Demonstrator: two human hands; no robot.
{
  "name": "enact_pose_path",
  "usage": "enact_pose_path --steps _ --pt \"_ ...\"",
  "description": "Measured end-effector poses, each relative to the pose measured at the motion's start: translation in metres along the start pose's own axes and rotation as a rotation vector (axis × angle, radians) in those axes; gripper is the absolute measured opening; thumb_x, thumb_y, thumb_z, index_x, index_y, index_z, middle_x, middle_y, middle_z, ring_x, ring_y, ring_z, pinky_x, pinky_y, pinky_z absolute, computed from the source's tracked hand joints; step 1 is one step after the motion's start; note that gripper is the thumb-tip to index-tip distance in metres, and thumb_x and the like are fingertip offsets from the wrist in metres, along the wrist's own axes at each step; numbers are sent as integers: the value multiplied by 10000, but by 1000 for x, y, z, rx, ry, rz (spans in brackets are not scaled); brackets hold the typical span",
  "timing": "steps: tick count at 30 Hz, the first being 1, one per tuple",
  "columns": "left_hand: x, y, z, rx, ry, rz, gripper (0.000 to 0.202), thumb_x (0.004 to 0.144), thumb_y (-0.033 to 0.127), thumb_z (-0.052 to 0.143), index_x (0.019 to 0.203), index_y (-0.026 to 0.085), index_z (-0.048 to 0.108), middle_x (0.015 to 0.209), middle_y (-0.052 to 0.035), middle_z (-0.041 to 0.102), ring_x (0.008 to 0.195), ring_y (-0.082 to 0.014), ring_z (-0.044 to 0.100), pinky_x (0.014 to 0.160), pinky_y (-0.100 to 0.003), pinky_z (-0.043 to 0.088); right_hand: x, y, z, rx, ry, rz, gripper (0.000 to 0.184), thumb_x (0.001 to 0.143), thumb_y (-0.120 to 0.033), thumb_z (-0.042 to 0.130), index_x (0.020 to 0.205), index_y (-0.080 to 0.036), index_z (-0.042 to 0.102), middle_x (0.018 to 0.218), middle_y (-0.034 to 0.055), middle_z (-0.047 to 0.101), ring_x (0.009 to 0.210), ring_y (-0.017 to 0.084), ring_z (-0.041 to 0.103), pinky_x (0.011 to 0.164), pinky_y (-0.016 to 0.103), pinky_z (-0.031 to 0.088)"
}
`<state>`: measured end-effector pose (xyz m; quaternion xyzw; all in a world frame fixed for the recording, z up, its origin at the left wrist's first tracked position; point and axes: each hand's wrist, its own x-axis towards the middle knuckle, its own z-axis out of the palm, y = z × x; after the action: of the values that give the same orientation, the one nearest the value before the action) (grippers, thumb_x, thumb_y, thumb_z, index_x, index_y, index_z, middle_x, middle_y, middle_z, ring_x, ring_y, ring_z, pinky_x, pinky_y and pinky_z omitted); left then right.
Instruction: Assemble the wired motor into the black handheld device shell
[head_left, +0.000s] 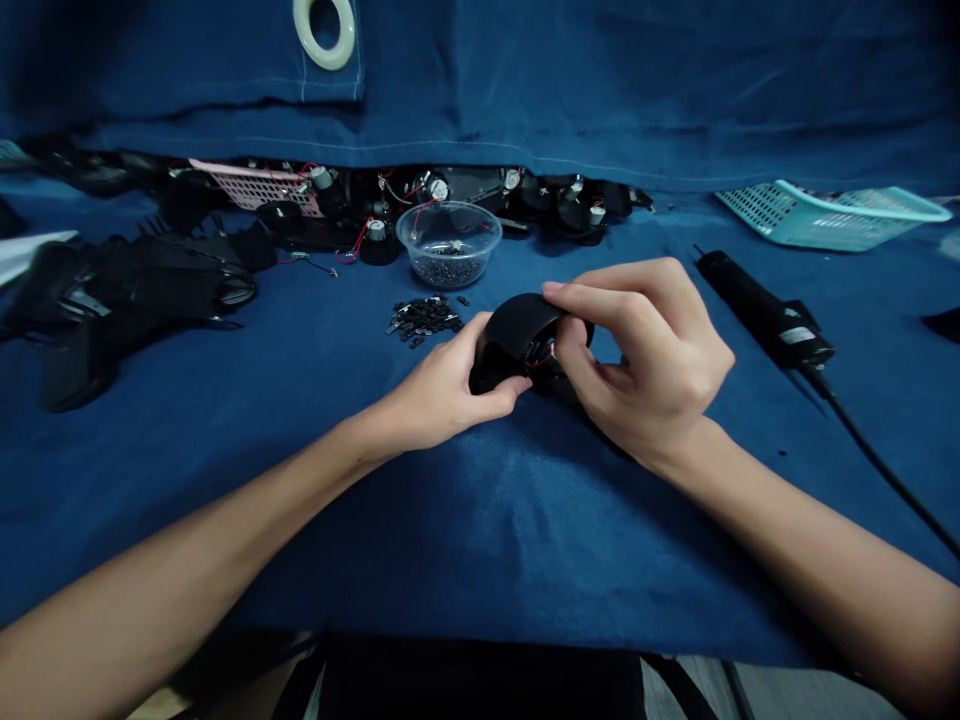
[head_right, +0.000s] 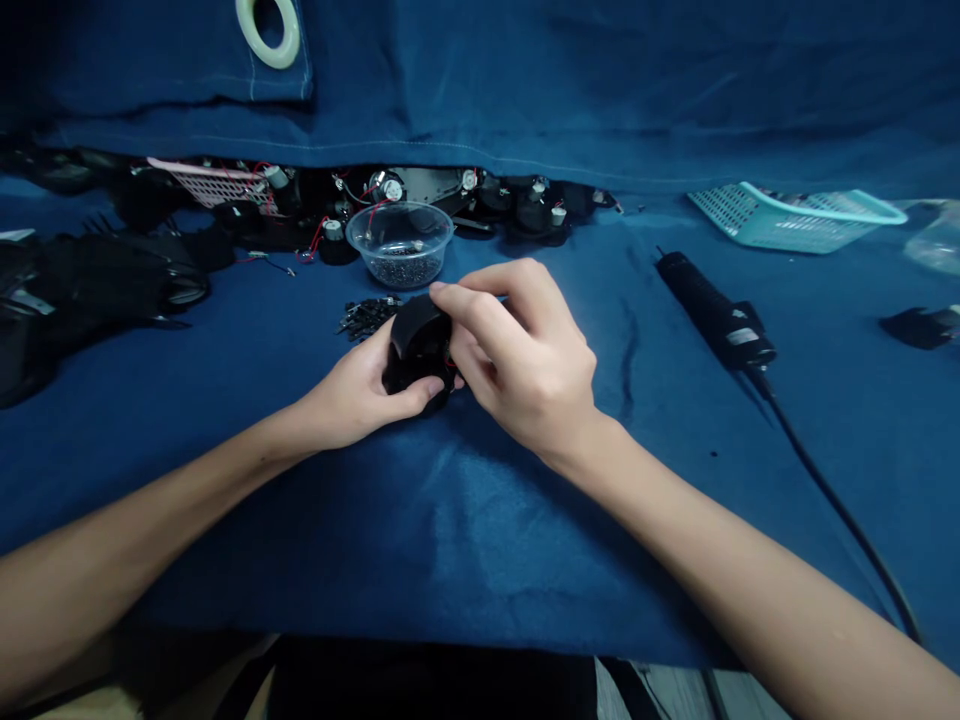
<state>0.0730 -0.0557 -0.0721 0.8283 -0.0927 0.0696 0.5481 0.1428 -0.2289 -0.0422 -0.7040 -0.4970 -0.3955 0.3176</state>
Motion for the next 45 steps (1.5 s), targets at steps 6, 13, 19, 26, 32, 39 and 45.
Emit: enact_pose_path --steps 6,13,19,26,32,39,45 --pt "0 1 -1 12 -18 12 425 851 321 630 1234 216 479 1145 -36 664 1101 -215 630 966 -345 518 0 -1 -2 -23 -38 -4 336 890 -62 535 1119 -276 657 980 69 679 876 237 657 749 416 553" --pt "0 1 0 24 -5 5 398 830 309 638 1190 214 497 1122 -38 673 1056 -219 646 941 -359 535 -1 1 -1 -12 0 -21 380 889 -65 534 1145 -319 653 968 52 676 869 230 659 747 414 556" --pt "-1 -2 0 21 6 11 376 828 281 649 1170 224 503 1067 -22 682 1016 -209 663 927 -357 544 -1 -1 -1 -22 -4 -25 336 892 -74 546 1124 -289 661 968 67 685 860 235 661 737 412 563" --pt "1 4 0 -467 -95 -197 452 880 395 557 1266 196 431 1133 -96 689 882 -214 729 794 -362 601 3 -1 1 61 -125 210 375 947 -149 495 1285 -297 563 1133 84 651 1007 242 650 808 406 590" --pt "5 9 2 -847 9 -329 419 946 431 398 1274 183 474 1100 -97 716 964 -244 718 836 -406 604 3 5 5 28 -201 38 168 906 -198 592 1072 -227 596 1078 93 647 1020 256 600 876 453 524" --pt "9 8 11 -1005 246 -236 268 967 293 448 1144 159 598 1100 -69 710 1046 -221 677 974 -394 533 1 7 10 -36 -307 -102 23 928 -193 596 947 -197 609 917 75 651 829 213 566 743 390 507" --pt "9 3 10 -977 231 -270 236 982 336 455 1097 189 599 1072 -43 699 1088 -216 643 996 -408 510 1 9 11 -14 -343 -75 45 934 -159 581 965 -165 613 926 78 646 841 198 580 750 338 510"
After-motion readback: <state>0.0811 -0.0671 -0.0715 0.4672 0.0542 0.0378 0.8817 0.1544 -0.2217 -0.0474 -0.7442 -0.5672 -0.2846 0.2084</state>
